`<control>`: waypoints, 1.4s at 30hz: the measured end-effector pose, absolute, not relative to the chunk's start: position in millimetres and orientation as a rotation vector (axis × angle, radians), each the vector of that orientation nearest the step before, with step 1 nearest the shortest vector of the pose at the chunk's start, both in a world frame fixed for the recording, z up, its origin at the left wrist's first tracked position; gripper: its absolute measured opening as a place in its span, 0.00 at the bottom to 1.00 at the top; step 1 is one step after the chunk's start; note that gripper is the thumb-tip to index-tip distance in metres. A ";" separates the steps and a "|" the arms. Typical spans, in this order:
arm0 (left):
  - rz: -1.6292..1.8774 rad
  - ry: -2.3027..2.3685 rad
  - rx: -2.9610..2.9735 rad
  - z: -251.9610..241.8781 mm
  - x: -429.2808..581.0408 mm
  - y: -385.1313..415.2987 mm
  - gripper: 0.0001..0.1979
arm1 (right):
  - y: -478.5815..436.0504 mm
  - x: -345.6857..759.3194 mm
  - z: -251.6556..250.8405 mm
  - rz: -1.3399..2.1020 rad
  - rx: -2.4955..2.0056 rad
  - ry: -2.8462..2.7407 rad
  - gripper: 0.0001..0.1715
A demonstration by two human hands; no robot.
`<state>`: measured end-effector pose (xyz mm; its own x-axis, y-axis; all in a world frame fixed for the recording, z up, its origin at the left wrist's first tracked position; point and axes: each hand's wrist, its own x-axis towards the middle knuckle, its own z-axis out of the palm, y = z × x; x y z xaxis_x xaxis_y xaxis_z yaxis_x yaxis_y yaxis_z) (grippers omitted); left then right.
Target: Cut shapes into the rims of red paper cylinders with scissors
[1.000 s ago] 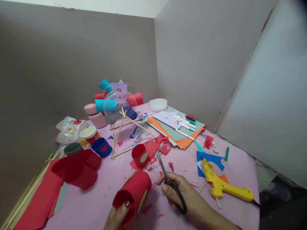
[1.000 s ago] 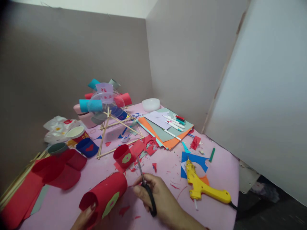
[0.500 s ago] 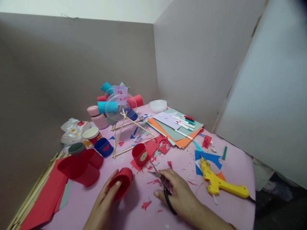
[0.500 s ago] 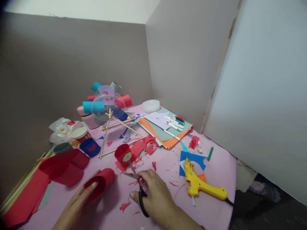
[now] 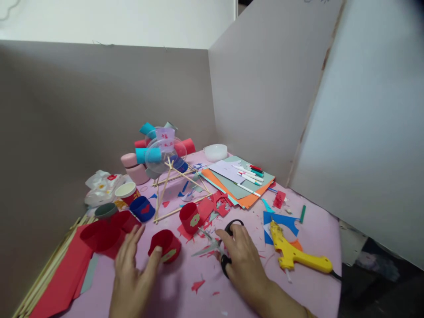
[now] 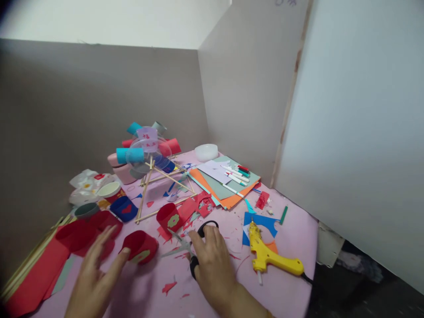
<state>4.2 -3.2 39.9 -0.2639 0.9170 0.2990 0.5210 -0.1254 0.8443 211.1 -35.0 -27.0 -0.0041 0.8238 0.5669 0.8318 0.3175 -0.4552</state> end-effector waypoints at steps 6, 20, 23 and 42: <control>1.341 1.483 2.161 44.9 40.3 -33.4 0.12 | -40.1 210.8 -26.2 -0.238 -1.412 -1.791 0.42; 0.984 1.511 1.753 47.0 39.3 -28.9 0.14 | -40.3 214.8 -18.7 -0.250 -1.270 -1.719 0.31; 0.955 1.524 1.817 42.3 38.4 -28.7 0.13 | -38.3 215.4 -19.8 -0.071 -1.275 -1.635 0.26; 1.164 1.776 2.085 46.7 -3.6 -6.9 0.20 | -32.0 214.5 -28.7 0.482 -1.324 -1.434 0.14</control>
